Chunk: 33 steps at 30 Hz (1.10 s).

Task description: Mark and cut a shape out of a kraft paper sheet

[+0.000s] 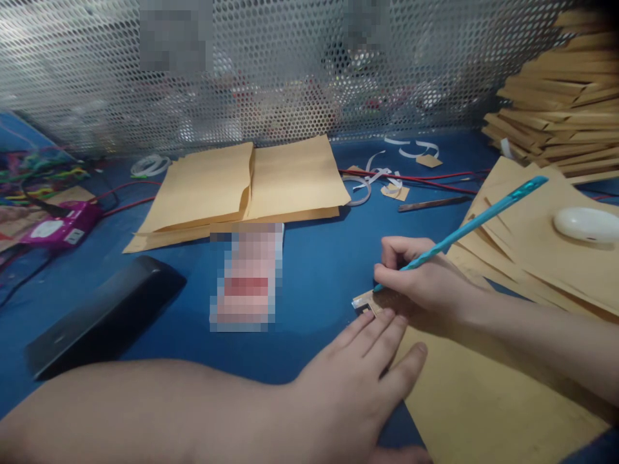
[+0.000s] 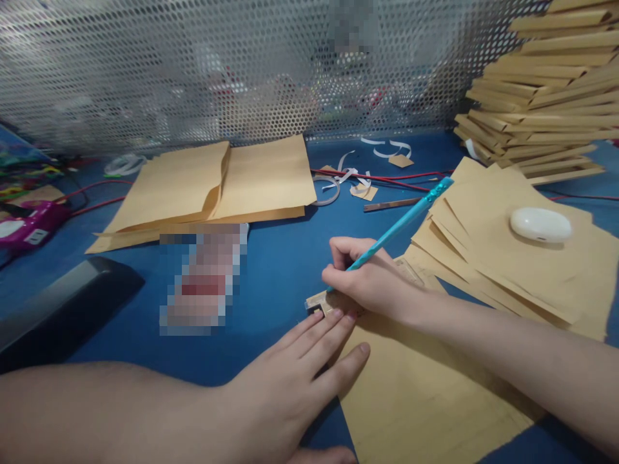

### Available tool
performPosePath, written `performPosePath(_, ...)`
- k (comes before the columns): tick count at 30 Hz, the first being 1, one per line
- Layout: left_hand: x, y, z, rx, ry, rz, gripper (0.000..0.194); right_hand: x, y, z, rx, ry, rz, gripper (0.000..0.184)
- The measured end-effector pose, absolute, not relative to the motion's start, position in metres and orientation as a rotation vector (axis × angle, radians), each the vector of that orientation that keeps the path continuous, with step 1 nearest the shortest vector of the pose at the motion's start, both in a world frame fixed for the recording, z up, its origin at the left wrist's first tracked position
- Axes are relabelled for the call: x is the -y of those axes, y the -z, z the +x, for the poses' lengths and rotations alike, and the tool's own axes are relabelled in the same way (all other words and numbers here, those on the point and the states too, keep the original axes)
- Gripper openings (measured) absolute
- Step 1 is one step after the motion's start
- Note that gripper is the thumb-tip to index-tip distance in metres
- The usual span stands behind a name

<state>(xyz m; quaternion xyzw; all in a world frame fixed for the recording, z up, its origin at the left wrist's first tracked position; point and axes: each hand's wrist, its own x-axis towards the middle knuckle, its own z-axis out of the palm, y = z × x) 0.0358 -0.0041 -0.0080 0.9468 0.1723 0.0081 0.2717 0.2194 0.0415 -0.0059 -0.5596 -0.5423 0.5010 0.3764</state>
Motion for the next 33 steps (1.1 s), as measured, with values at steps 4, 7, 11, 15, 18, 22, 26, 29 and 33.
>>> performPosePath(4,0.0049,0.0094,0.0357,-0.472,-0.055,2.567,0.077,-0.0423,0.0048,0.2206,1.417,-1.241,-1.455,0.027)
performPosePath(7,0.0055,0.0094,0.0357,-0.471,-0.056,2.575,0.075,-0.0419,0.0069,0.2207,1.369,-1.326,-1.403,0.027)
performPosePath(11,0.0055,0.0083,0.0360,-0.469,-0.032,2.581,0.073,-0.0411,0.0101,0.2201,1.315,-1.339,-1.405,0.028)
performPosePath(15,0.0045,0.0089,0.0367,-0.465,0.003,2.593,0.074,-0.0407,0.0100,0.2197,1.330,-1.291,-1.446,0.029)
performPosePath(18,0.0037,0.0103,0.0372,-0.463,0.015,2.592,0.074,-0.0410,0.0083,0.2200,1.396,-1.236,-1.474,0.030)
performPosePath(22,0.0039,0.0117,0.0373,-0.464,0.019,2.604,0.073,-0.0425,0.0069,0.2211,1.445,-1.175,-1.489,0.030)
performPosePath(26,0.0050,0.0127,0.0375,-0.471,0.017,2.636,0.074,-0.0447,0.0060,0.2237,1.475,-1.109,-1.483,0.030)
performPosePath(29,0.0056,0.0127,0.0374,-0.477,0.013,2.669,0.073,-0.0450,0.0077,0.2252,1.477,-1.053,-1.487,0.033)
performPosePath(33,0.0056,0.0126,0.0371,-0.471,0.011,2.690,0.072,-0.0441,0.0129,0.2262,1.437,-1.081,-1.461,0.032)
